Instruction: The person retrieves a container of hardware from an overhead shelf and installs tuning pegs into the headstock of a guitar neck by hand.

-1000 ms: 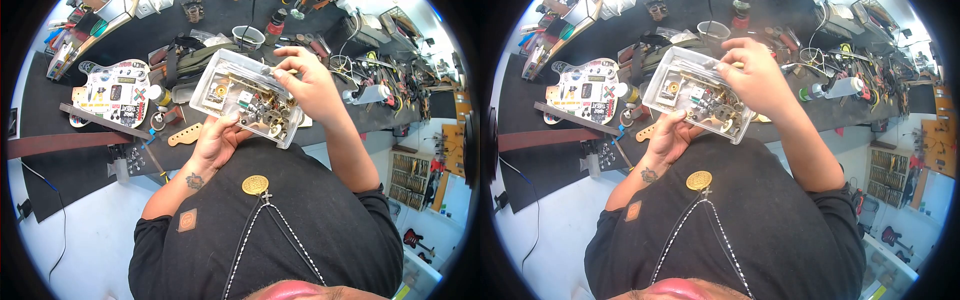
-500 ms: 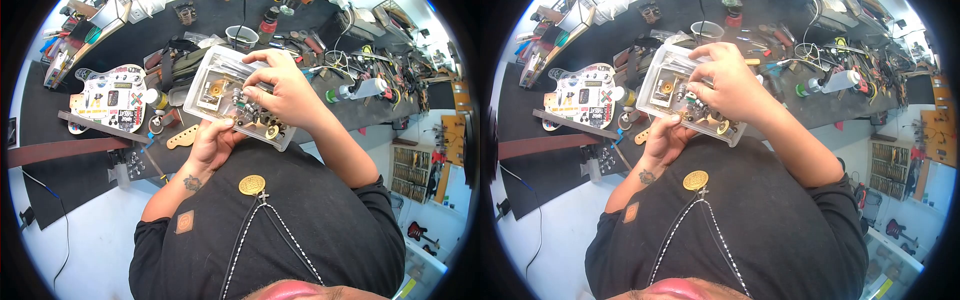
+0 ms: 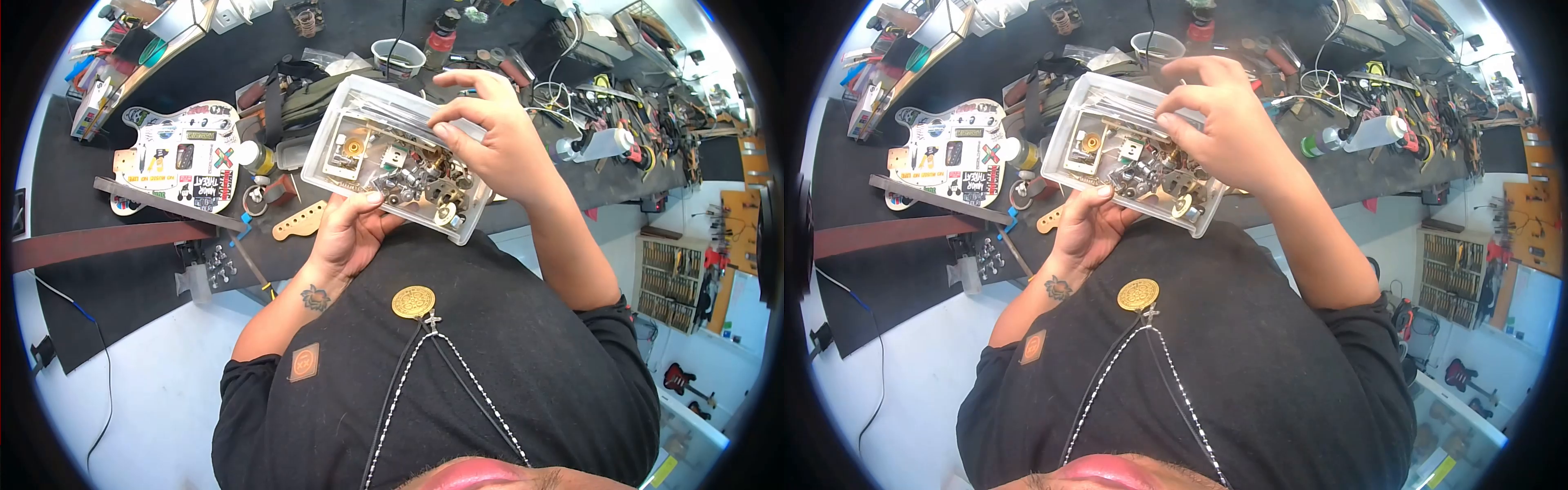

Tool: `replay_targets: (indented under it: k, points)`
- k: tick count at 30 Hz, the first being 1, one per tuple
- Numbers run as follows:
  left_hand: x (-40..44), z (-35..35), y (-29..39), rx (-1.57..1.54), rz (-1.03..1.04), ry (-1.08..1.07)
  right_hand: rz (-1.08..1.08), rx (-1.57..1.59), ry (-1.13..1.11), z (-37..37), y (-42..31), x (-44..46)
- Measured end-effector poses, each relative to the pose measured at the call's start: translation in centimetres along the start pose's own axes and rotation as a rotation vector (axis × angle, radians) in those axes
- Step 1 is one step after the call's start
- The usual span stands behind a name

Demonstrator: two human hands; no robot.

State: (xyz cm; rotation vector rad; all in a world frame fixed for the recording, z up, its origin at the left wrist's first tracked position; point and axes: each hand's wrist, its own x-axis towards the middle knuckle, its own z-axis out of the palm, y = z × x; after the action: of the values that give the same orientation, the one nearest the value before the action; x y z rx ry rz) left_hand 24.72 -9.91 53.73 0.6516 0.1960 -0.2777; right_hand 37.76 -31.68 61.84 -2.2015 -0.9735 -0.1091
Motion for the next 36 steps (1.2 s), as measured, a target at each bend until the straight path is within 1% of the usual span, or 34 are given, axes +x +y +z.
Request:
replay_targets:
  k: [3,6,10,11,14,17,18,20,23,27,30,33,36]
  points:
    - [0.1,0.1,0.0,-0.013,0.006,0.002,-0.003,-0.005,-0.030,0.1,-0.5,-0.8]
    - [0.3,0.0,0.0,-0.014,0.000,-0.018,-0.084,-0.092,-0.068,0.6,-1.2,-1.6]
    - [0.4,0.3,0.0,-0.005,0.009,-0.006,-0.049,-0.224,-0.113,1.4,-2.3,-2.9]
    - [0.4,0.2,-0.1,-0.009,0.006,-0.003,-0.045,-0.217,-0.185,1.1,-2.2,-3.3]
    - [0.5,-0.3,-0.2,-0.052,-0.011,-0.013,-0.061,-0.104,-0.253,0.1,-1.7,-3.3]
    - [0.5,-0.2,-0.2,-0.068,-0.020,-0.001,0.001,0.001,-0.107,-0.5,-0.6,-3.1]
    - [0.5,-0.1,-0.1,-0.066,-0.021,0.009,0.018,-0.013,-0.051,-0.9,-0.6,-3.0]
    - [0.5,-0.3,-0.2,-0.080,-0.024,0.007,0.061,-0.039,-0.030,-1.2,-0.3,-3.0]
    - [0.7,-0.3,-0.2,-0.083,-0.026,-0.011,0.016,-0.067,-0.092,-1.1,-0.5,-3.2]
    - [0.7,-0.1,-0.2,-0.082,-0.022,-0.023,0.002,-0.102,-0.103,0.0,-0.8,-3.5]
    - [0.7,0.0,-0.2,-0.066,-0.004,0.012,0.032,-0.108,0.011,0.6,-0.5,-3.5]
    - [0.7,-0.2,-0.3,-0.007,-0.023,0.038,0.055,-0.055,-0.006,0.4,0.5,-3.5]
    - [0.7,0.0,-0.3,-0.023,-0.017,0.038,0.064,-0.047,-0.021,0.4,0.9,-3.3]
